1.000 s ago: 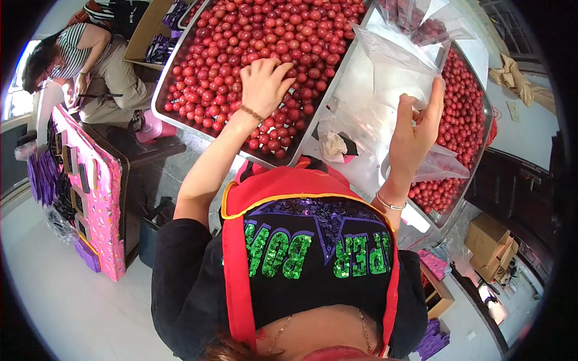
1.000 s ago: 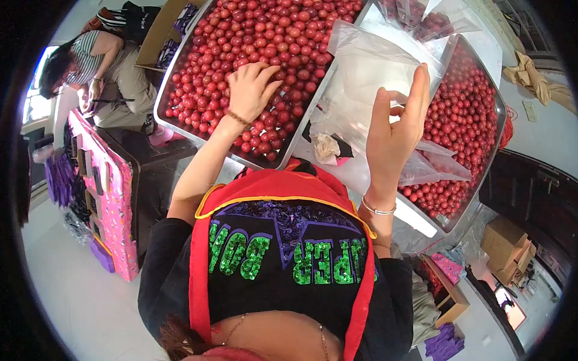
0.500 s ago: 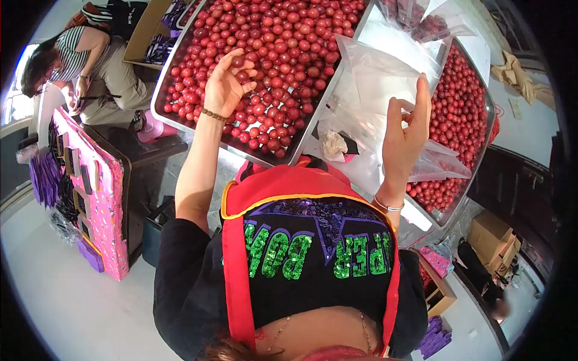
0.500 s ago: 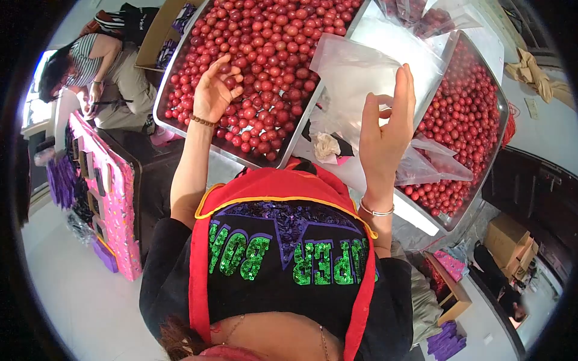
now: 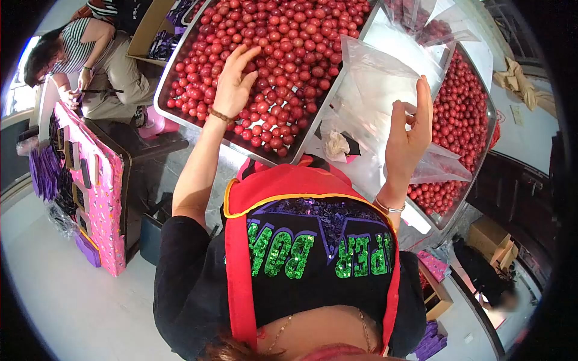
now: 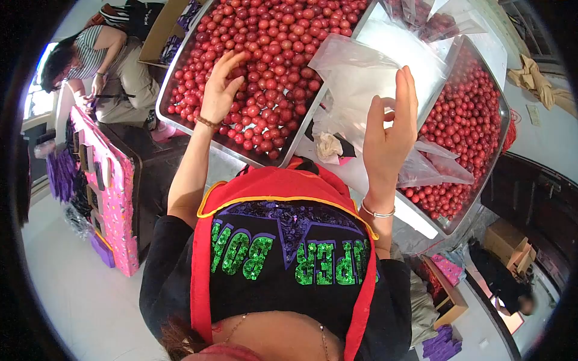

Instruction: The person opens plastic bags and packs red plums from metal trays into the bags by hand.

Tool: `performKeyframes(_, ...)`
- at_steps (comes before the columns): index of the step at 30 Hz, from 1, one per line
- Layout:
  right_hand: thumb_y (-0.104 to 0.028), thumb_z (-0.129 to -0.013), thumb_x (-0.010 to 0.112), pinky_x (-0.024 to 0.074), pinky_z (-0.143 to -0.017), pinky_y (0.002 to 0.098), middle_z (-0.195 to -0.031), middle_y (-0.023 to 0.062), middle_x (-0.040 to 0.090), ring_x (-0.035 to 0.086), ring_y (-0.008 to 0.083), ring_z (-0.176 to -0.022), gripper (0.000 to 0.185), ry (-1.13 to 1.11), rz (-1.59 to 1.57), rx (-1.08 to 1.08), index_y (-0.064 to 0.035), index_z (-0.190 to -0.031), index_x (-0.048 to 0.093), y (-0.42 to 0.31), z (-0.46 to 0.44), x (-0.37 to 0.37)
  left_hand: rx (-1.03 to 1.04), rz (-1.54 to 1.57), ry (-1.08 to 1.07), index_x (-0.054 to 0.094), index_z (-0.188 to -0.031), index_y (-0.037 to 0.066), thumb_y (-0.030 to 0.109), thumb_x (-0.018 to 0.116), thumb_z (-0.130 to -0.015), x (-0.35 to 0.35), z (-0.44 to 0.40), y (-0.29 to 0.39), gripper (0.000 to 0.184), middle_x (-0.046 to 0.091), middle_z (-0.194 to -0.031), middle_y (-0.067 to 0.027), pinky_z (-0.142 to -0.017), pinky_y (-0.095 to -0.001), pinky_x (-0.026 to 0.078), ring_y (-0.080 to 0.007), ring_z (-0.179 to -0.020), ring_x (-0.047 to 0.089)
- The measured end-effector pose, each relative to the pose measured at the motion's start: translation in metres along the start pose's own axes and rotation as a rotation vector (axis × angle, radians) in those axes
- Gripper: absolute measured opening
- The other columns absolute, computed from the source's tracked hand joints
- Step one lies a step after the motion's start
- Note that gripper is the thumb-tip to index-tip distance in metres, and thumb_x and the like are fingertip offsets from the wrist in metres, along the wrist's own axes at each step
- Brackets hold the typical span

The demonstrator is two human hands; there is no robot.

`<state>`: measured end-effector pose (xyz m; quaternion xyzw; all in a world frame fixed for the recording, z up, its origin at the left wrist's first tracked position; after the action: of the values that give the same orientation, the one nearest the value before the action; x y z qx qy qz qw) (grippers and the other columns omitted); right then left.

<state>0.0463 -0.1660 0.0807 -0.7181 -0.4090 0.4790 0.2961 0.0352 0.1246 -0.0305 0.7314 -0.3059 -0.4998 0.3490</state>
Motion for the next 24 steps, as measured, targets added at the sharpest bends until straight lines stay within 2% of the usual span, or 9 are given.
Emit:
performKeyframes(3,0.001,-0.081,0.055,0.0435,-0.058,0.0206,-0.132,0.0153,0.045,0.058,0.0117,-0.075,0.048,0.009,0.078,-0.075,-0.0027,-0.128,0.045,0.003,-0.002,-0.001,0.074,-0.221,-0.019,0.06,-0.108,0.009,0.007,0.059,-0.079,0.0,0.013,0.004,0.029,0.059,-0.103,-0.0127,-0.082,-0.0366,0.045,-0.0294,-0.095,0.056)
performKeyframes(7,0.002,-0.081,0.055,0.0434,-0.058,0.0206,-0.132,0.0151,0.045,0.058,0.0116,-0.075,0.048,0.015,0.099,-0.091,-0.0031,-0.128,0.046,0.002,-0.001,-0.003,0.065,-0.454,-0.125,0.063,-0.097,0.008,0.017,0.06,-0.08,0.007,0.034,-0.002,0.019,0.059,-0.087,-0.0117,-0.072,-0.0392,0.045,-0.0306,-0.082,0.056)
performKeyframes(8,0.002,-0.082,0.055,0.0417,-0.062,0.0205,-0.133,0.0107,0.045,0.056,0.01,-0.079,0.049,0.004,0.055,-0.035,-0.0051,-0.129,0.045,0.001,0.0,-0.002,0.111,-0.506,-0.09,0.062,-0.097,0.008,0.016,0.061,-0.079,0.011,0.034,0.002,0.02,0.057,-0.084,-0.0116,-0.069,-0.0405,0.045,-0.0304,-0.078,0.055)
performKeyframes(9,0.002,-0.082,0.054,0.0399,-0.066,0.0204,-0.133,0.0064,0.046,0.053,0.0084,-0.084,0.049,-0.007,0.01,0.021,-0.0071,-0.13,0.045,0.0,0.0,-0.001,0.107,-0.507,-0.089,0.062,-0.097,0.008,0.016,0.061,-0.079,0.015,0.034,0.004,0.02,0.057,-0.084,-0.0116,-0.069,-0.0405,0.045,-0.0304,-0.078,0.055)
performKeyframes(11,0.002,-0.083,0.054,0.04,-0.066,0.0204,-0.133,0.0064,0.046,0.053,0.0084,-0.084,0.049,-0.016,0.018,0.012,-0.0071,-0.13,0.045,-0.004,0.0,0.0,0.071,-0.61,-0.083,0.06,-0.101,0.009,0.015,0.06,-0.079,0.023,0.031,0.004,0.023,0.056,-0.083,-0.012,-0.068,-0.0406,0.046,-0.0305,-0.079,0.055)
performKeyframes(16,0.002,-0.083,0.054,0.0403,-0.066,0.0204,-0.132,0.0068,0.046,0.054,0.008,-0.084,0.048,0.02,-0.001,-0.007,-0.007,-0.129,0.046,-0.001,0.0,-0.004,0.236,-0.402,-0.099,0.059,-0.103,0.01,0.013,0.06,-0.079,0.024,0.032,0.013,0.024,0.055,-0.083,-0.0093,-0.068,-0.037,0.043,-0.027,-0.079,0.054)
performKeyframes(19,0.001,-0.083,0.054,0.0407,-0.066,0.0206,-0.131,0.0068,0.047,0.054,0.0079,-0.082,0.047,0.018,0.031,-0.009,-0.0069,-0.129,0.047,-0.003,0.0,-0.003,0.215,-0.473,-0.084,0.058,-0.108,0.012,0.014,0.06,-0.08,0.025,0.034,0.014,0.028,0.056,-0.095,-0.0077,-0.075,-0.0359,0.042,-0.0259,-0.087,0.053)
performKeyframes(22,0.001,-0.083,0.054,0.0408,-0.067,0.0204,-0.13,0.0067,0.048,0.054,0.0082,-0.083,0.047,-0.01,0.03,-0.012,-0.0069,-0.128,0.047,-0.005,0.001,0.001,0.375,-0.748,-0.156,0.059,-0.106,0.014,0.016,0.061,-0.077,0.041,0.039,0.016,0.029,0.054,-0.109,-0.0034,-0.08,-0.0358,0.038,-0.0247,-0.097,0.048)
performKeyframes(24,0.001,-0.083,0.054,0.041,-0.067,0.0203,-0.13,0.0069,0.049,0.055,0.0088,-0.083,0.047,-0.015,0.018,-0.017,-0.0068,-0.128,0.048,-0.004,0.001,0.001,0.382,-0.675,-0.146,0.059,-0.106,0.013,0.015,0.062,-0.077,0.038,0.037,0.009,0.029,0.054,-0.108,-0.0039,-0.08,-0.0359,0.039,-0.0249,-0.096,0.048)
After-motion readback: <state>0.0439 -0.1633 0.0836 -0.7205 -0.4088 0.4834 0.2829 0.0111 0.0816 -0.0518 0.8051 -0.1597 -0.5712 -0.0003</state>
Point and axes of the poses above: each hand's wrist, its own z-axis away from the middle knuckle, its own x-axis out of the palm, y = z × x, the point moved 1 cm from there along -z, towards the middle knuckle
